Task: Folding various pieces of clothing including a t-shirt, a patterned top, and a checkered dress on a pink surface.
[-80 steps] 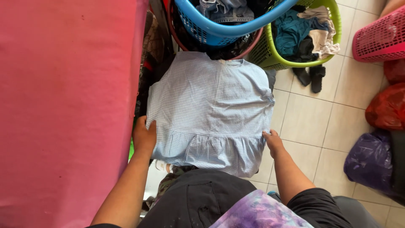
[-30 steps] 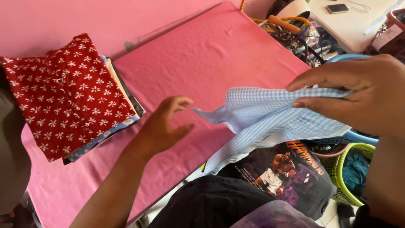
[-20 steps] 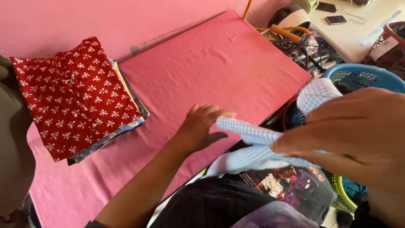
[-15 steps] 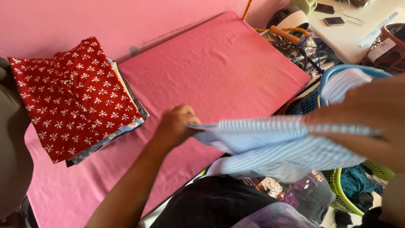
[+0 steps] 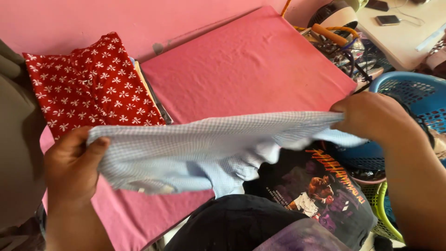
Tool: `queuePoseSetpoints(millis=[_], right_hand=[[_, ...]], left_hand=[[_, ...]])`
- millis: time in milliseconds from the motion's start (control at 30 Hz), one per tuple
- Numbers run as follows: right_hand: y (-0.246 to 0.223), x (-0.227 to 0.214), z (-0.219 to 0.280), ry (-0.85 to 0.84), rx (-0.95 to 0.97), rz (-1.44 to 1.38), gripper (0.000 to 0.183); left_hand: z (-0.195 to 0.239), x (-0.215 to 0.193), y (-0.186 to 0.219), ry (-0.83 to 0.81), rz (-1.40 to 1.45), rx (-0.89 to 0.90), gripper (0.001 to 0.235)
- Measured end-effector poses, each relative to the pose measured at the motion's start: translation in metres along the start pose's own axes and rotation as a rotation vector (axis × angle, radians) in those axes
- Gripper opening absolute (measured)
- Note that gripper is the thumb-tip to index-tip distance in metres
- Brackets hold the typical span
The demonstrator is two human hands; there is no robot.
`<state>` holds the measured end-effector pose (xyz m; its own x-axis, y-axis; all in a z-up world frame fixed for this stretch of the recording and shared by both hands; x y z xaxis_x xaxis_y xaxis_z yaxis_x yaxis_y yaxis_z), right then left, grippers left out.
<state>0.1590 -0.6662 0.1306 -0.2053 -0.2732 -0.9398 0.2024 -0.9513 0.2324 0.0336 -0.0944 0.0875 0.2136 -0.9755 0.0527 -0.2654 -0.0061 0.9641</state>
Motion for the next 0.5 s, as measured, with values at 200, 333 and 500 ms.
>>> queuePoseSetpoints(millis=[200, 333, 500], right_hand=[[0.050, 0.080, -0.067, -0.123, -0.065, -0.719, 0.042], [0.011, 0.105, -0.125, 0.117, -0.504, -1.979, 0.032], [-0.088, 0.264, -0.210, -0.028, 0.271, -1.896, 0.035]], left_hand=[[0.018, -0.023, 0.001, 0.091, -0.034, -0.085, 0.025], [0.020, -0.049, -0.041, 0.301, -0.191, -0.236, 0.026], [0.021, -0.056, -0.095, 0.224, -0.243, -0.510, 0.034]])
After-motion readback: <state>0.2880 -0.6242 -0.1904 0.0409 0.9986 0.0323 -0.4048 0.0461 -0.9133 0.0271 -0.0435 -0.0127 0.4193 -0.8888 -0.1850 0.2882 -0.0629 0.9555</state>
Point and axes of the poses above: each hand's wrist, its own z-axis away from the middle knuckle, its own x-axis out of the palm, y = z × x, the point moved 7 cm from there along -z, towards the middle knuckle, and after that the axes turned 1 degree about z, right-handed, at the moved point
